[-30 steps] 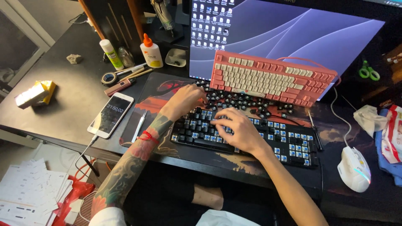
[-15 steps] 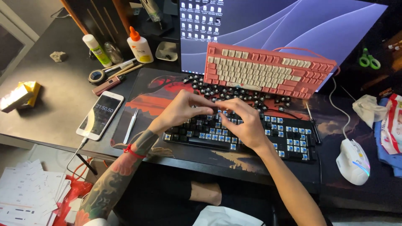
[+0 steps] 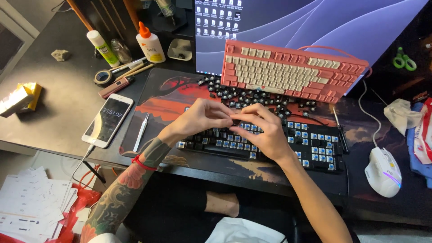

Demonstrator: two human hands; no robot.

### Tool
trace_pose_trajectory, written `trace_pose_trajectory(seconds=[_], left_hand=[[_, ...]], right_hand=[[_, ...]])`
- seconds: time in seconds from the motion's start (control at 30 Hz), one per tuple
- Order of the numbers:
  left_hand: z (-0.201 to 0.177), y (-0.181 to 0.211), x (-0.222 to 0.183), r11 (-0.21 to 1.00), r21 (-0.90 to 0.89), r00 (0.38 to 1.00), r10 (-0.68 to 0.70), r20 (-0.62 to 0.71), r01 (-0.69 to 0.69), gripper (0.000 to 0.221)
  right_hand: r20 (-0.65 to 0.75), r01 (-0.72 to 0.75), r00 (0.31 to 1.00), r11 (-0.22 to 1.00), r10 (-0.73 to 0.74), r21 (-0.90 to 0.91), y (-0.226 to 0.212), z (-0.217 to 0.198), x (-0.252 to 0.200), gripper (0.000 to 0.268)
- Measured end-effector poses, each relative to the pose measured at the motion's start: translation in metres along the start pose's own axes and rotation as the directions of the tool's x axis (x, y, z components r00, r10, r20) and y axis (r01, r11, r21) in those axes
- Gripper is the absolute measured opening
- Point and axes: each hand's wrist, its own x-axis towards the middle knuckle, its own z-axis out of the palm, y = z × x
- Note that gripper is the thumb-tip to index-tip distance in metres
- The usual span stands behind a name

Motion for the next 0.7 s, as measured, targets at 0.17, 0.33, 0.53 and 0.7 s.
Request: trace_pose_trajectory(seconds=[0.17, 0.33, 0.53, 0.7], left_hand=[[0.009, 0.003, -0.005, 0.980, -0.126, 0.987, -0.149, 0.056, 0.155, 0.031], [0.011, 0.000, -0.003, 0.981, -0.109, 0.987, -0.159, 0.028, 0.161, 0.028], [0.004, 0.004, -0.001, 0.987, 0.013, 0.987, -0.160, -0.006, 0.160, 0.023], [-0.001, -0.002, 0.000, 0.976, 0.063, 0.978, -0.208, -0.012, 0.208, 0.023]], right_hand=[[0.052, -0.053, 0.997, 0.997, 0.050, 0.055, 0.004, -0.002, -0.001, 0.032], [0.076, -0.038, 0.997, 0.998, 0.034, 0.059, 0.006, -0.002, -0.004, 0.038], [0.025, -0.021, 0.999, 1.000, 0.020, 0.020, 0.014, 0.006, -0.009, 0.050], [0.017, 0.030, 0.999, 0.999, -0.029, -0.044, 0.017, 0.015, -0.017, 0.041]])
